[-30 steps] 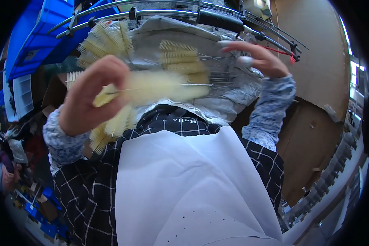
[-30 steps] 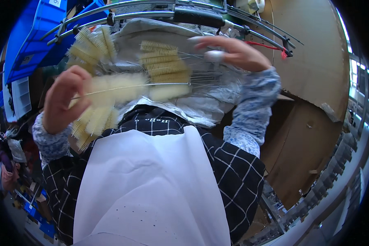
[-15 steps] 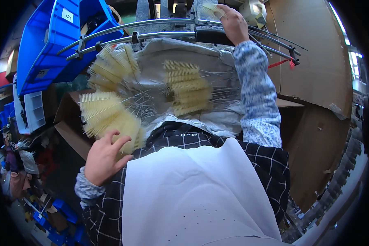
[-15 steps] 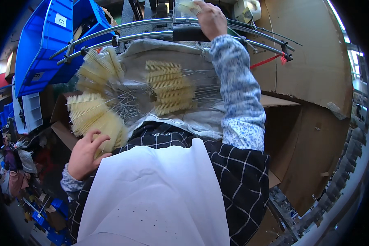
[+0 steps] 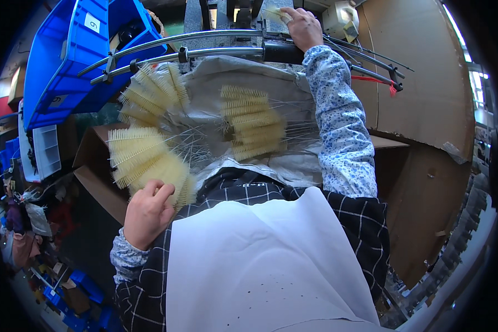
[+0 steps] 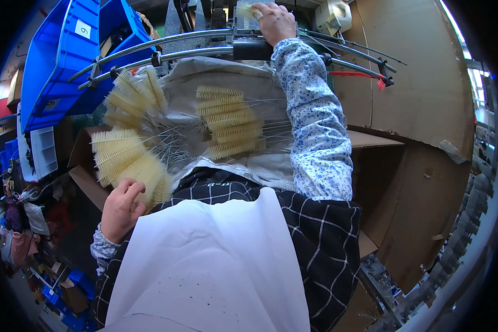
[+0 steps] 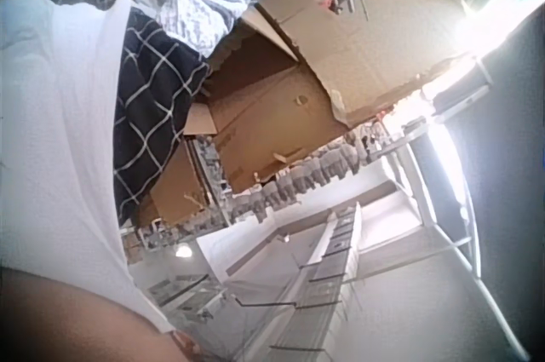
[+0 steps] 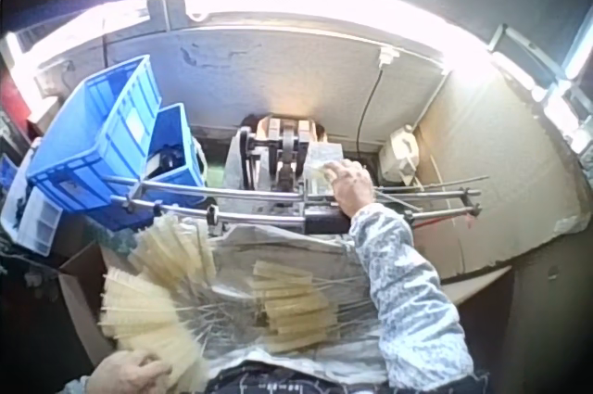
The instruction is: The person repeatedly picks up yellow bristle brush heads and metal rods, inserts the rods into the brush heads, and places the assembled units onto a metal rack. The process is continuous and repetitive, with the person handling the components one at a time.
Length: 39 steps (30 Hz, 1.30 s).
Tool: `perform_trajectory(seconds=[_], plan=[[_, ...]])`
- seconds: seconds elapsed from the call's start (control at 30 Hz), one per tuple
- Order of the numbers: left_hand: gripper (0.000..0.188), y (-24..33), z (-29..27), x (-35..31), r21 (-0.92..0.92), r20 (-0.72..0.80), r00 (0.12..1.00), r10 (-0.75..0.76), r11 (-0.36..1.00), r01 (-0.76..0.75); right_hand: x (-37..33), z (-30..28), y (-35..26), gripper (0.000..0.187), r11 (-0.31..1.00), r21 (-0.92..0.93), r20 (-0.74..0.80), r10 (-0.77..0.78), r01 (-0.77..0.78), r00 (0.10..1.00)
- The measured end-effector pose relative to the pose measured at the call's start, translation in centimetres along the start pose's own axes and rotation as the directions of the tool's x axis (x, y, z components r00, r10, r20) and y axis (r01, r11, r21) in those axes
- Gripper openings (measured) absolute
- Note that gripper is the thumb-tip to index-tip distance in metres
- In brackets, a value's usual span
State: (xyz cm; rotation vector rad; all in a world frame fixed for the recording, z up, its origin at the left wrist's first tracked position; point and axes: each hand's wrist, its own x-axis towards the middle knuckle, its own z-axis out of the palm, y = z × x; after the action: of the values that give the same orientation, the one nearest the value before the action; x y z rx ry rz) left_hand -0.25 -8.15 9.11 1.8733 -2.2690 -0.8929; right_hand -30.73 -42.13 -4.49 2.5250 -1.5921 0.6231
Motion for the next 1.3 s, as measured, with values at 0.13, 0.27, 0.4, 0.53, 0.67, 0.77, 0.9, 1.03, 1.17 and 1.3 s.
perform_trajectory(seconds=[0.13,0.27,0.4,0.53,0.67,0.77,0.9,1.03,1.17,1.3], plan=[[0.027,0.7,-1.8,0.9,-0.205,-0.190,0.980,0.063,0.973,-0.103,0.0,-0.6,-0.3,0.033,1.000,0.001,-0.003,-0.029,0.029,1.000],[0.027,0.7,-3.2,0.9,-0.236,-0.315,0.929,0.195,0.932,-0.276,0.1,0.1,-0.3,0.033,1.000,-0.020,-0.015,-0.007,0.007,1.000],[0.029,-0.1,-5.5,0.4,-0.266,-0.398,0.881,0.256,0.887,-0.378,0.4,0.3,0.7,0.033,0.998,0.024,0.004,-0.057,0.057,0.998],[0.031,-0.7,-5.7,0.3,-0.308,-0.515,0.824,0.237,0.845,-0.436,1.7,1.0,0.9,0.036,0.996,-0.084,0.156,-0.018,0.031,0.988],[0.031,-0.2,-5.4,1.5,-0.307,-0.513,0.817,0.264,0.832,-0.462,2.6,2.4,1.7,0.024,0.998,0.055,0.133,-0.039,0.032,0.990],[0.031,0.0,-5.4,1.8,-0.310,-0.509,0.817,0.271,0.828,-0.467,1.3,1.9,1.9,0.024,0.985,-0.156,-0.147,-0.101,0.078,0.984],[0.030,-0.8,-5.5,1.6,-0.333,-0.543,0.810,0.222,0.828,-0.451,-1.6,-0.7,3.4,0.041,0.914,-0.206,-0.095,0.336,-0.349,0.937],[0.027,-0.9,-5.5,1.8,-0.327,-0.570,0.792,0.218,0.825,-0.462,-2.8,-1.2,4.0,0.038,0.917,-0.036,0.004,0.398,-0.398,0.917],[0.026,-0.5,-5.5,2.0,-0.331,-0.579,0.780,0.237,0.806,-0.490,-2.5,-0.5,3.7,0.036,0.920,0.049,0.001,0.389,-0.388,0.921],[0.027,-0.5,-5.4,1.6,-0.324,-0.610,0.763,0.213,0.812,-0.486,-1.9,-0.1,2.0,0.035,0.928,0.042,0.005,0.370,-0.369,0.929]])
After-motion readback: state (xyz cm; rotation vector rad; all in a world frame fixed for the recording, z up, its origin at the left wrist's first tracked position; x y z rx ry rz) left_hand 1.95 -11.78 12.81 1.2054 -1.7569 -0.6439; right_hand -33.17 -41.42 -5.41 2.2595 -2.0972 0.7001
